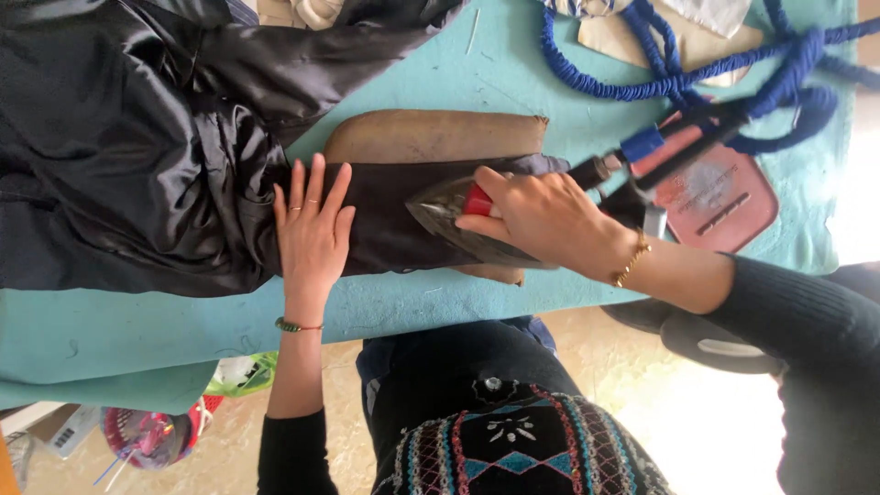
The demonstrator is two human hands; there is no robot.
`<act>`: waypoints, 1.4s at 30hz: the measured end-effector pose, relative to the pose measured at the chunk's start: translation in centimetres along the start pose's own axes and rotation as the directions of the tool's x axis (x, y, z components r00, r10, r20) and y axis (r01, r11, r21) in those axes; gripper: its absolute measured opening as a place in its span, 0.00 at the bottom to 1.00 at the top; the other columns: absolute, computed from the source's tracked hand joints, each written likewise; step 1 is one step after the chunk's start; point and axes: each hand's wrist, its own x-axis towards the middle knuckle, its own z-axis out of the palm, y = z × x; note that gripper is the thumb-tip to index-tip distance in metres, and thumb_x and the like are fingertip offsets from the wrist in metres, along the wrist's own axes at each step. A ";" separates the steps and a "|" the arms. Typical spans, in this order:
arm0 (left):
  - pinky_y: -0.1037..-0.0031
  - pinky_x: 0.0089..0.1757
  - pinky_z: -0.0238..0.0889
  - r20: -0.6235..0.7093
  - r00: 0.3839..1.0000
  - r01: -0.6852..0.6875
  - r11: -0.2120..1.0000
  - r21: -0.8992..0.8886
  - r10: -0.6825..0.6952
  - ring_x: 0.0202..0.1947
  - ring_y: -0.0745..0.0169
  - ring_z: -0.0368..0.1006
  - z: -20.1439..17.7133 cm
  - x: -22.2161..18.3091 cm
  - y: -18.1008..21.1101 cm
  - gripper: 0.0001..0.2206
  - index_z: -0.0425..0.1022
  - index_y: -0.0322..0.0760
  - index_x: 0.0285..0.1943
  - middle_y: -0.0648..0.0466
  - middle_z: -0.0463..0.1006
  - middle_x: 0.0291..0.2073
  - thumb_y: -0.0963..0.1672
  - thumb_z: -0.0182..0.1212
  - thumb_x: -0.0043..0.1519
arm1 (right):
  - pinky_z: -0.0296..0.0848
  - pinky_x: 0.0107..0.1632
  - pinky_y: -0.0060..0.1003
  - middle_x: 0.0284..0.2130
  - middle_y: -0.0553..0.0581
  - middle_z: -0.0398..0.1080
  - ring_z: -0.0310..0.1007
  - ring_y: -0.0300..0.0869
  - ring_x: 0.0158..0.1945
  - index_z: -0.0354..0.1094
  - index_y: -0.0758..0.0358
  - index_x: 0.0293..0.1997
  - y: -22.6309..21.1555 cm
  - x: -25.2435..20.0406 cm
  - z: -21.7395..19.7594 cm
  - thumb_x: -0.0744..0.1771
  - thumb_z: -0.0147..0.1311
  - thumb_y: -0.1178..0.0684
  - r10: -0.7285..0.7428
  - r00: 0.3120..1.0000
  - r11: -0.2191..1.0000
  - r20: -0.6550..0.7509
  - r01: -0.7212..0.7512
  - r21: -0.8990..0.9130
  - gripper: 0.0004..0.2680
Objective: Pressing a black garment using a steam iron and a pressing ham
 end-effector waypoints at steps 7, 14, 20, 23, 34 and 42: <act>0.48 0.66 0.44 0.029 0.995 0.089 0.984 0.157 -0.095 0.78 0.48 0.42 0.4 -0.4 -0.9 0.24 0.53 0.61 0.82 0.55 0.52 0.79 0.54 0.41 0.74 | 0.77 0.33 0.53 0.24 0.60 0.74 0.79 0.60 0.26 0.66 0.55 0.43 -2.0 3.0 0.5 0.67 0.52 0.29 -0.044 0.998 0.999 -0.054 0.042 -0.026 0.19; 0.58 0.65 0.50 -0.002 0.995 0.096 0.984 0.150 -0.097 0.78 0.50 0.45 0.6 -0.6 -1.3 0.25 0.54 0.57 0.82 0.54 0.55 0.78 0.55 0.40 0.75 | 0.78 0.37 0.54 0.23 0.58 0.77 0.81 0.61 0.29 0.70 0.56 0.47 -0.2 1.5 -0.8 0.68 0.52 0.29 0.033 0.999 0.999 0.043 -0.032 -0.014 0.19; 0.57 0.64 0.54 -0.020 0.998 0.069 0.987 0.148 -0.067 0.77 0.46 0.48 0.6 -0.6 -1.2 0.26 0.55 0.53 0.82 0.49 0.56 0.78 0.53 0.45 0.73 | 0.76 0.46 0.62 0.29 0.69 0.79 0.80 0.68 0.40 0.66 0.59 0.54 4.7 -2.8 -3.1 0.69 0.46 0.31 0.298 0.929 0.954 0.220 -0.294 -0.055 0.21; 0.55 0.58 0.59 0.164 0.959 0.228 0.973 0.029 -0.230 0.79 0.47 0.42 -2.2 0.6 1.2 0.25 0.52 0.52 0.82 0.51 0.50 0.80 0.49 0.45 0.73 | 0.76 0.31 0.45 0.22 0.59 0.74 0.79 0.52 0.23 0.62 0.63 0.48 6.9 -4.7 -5.2 0.72 0.43 0.36 0.333 0.879 0.935 0.341 -0.355 0.003 0.17; 0.55 0.71 0.46 -0.102 0.980 0.106 0.881 -0.460 -0.171 0.75 0.42 0.52 -3.2 2.3 5.2 0.15 0.69 0.31 0.68 0.44 0.61 0.71 0.40 0.50 0.73 | 0.64 0.47 0.62 0.43 0.77 0.75 0.70 0.80 0.46 0.68 0.63 0.54 19.0 -15.3 -3.0 0.74 0.44 0.41 0.777 0.593 0.600 0.213 -0.799 0.035 0.14; 0.61 0.48 0.60 -0.125 0.982 -0.174 0.922 -0.345 0.139 0.48 0.52 0.70 1.6 6.7 14.2 0.03 0.81 0.44 0.43 0.58 0.76 0.40 0.43 0.68 0.63 | 0.63 0.40 0.67 0.36 0.88 0.73 0.67 0.87 0.40 0.66 0.67 0.56 21.6 -18.4 0.8 0.77 0.42 0.40 0.762 0.647 0.647 0.011 -0.762 -0.003 0.17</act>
